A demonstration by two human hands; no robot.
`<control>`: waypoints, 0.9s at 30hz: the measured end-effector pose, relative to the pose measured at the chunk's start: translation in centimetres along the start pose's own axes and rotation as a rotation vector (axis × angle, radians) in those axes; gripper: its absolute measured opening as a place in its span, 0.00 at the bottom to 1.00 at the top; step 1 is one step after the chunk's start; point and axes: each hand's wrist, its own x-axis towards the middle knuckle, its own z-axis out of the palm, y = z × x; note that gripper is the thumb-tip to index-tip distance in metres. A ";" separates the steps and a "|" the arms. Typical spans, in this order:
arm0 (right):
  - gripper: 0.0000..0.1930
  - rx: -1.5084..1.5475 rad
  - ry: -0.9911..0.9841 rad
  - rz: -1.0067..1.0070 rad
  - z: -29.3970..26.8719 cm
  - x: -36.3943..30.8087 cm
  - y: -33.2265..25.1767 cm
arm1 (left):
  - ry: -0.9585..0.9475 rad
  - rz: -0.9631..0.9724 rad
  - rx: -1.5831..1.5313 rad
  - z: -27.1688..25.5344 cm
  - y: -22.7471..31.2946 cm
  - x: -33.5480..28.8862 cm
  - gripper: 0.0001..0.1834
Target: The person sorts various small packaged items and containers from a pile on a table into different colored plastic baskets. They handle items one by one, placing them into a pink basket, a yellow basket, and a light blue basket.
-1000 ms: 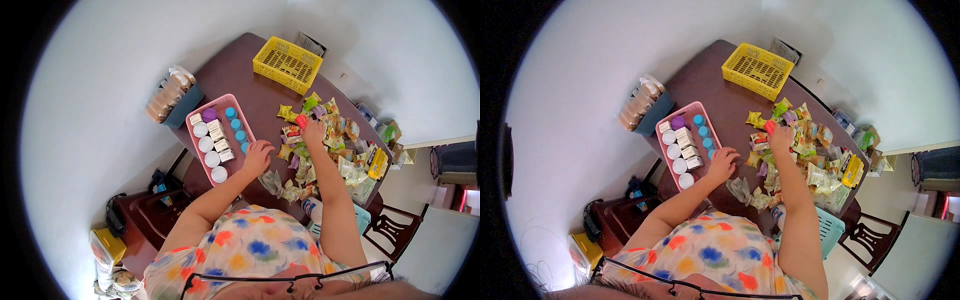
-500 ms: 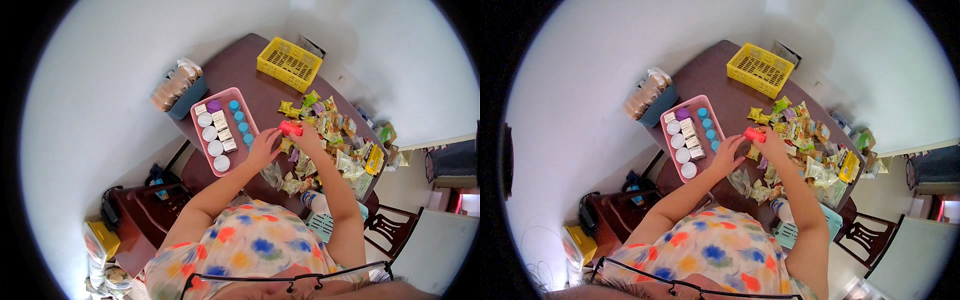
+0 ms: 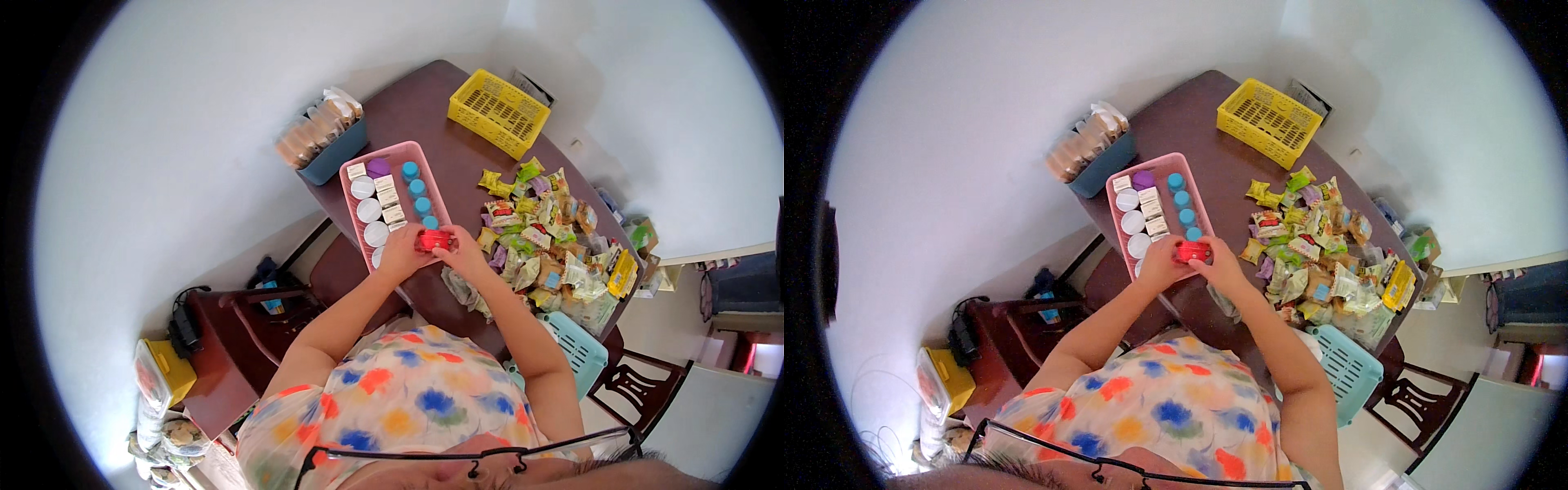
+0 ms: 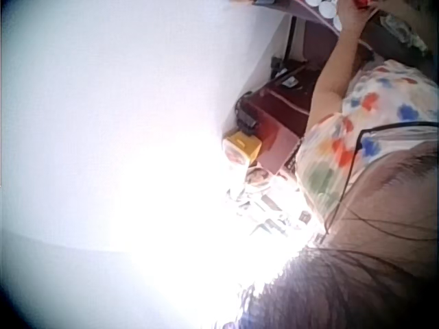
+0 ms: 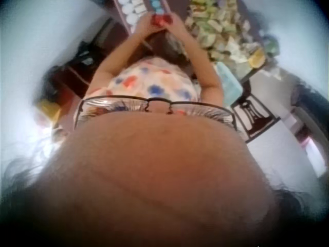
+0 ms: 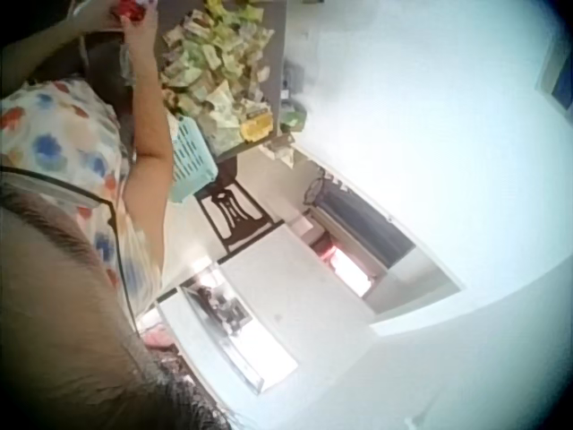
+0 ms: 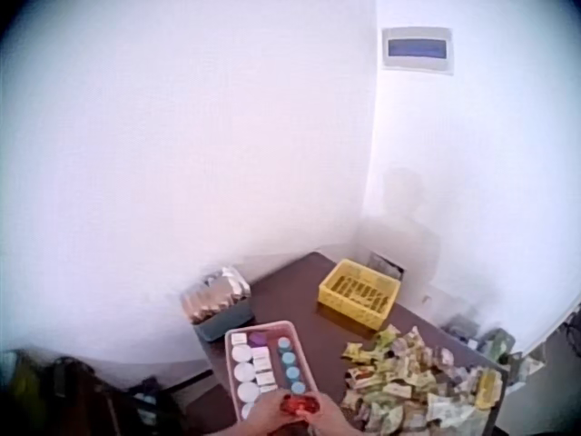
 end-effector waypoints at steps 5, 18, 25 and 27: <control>0.26 -0.093 -0.019 -0.074 3.4 -0.1 2.0 | -0.034 -0.043 0.103 -1.0 -1.4 -2.2 0.29; 0.35 -0.759 -0.211 -0.028 5.7 -1.6 4.3 | -0.102 -0.016 0.307 -0.7 -4.7 -4.4 0.21; 0.45 -0.877 -0.313 -0.107 5.0 -2.3 4.7 | -0.161 -0.016 0.314 -0.8 -5.0 -3.9 0.19; 0.46 -0.893 -0.316 -0.123 5.0 -2.5 4.8 | -0.187 -0.024 0.353 -1.0 -5.0 -3.9 0.18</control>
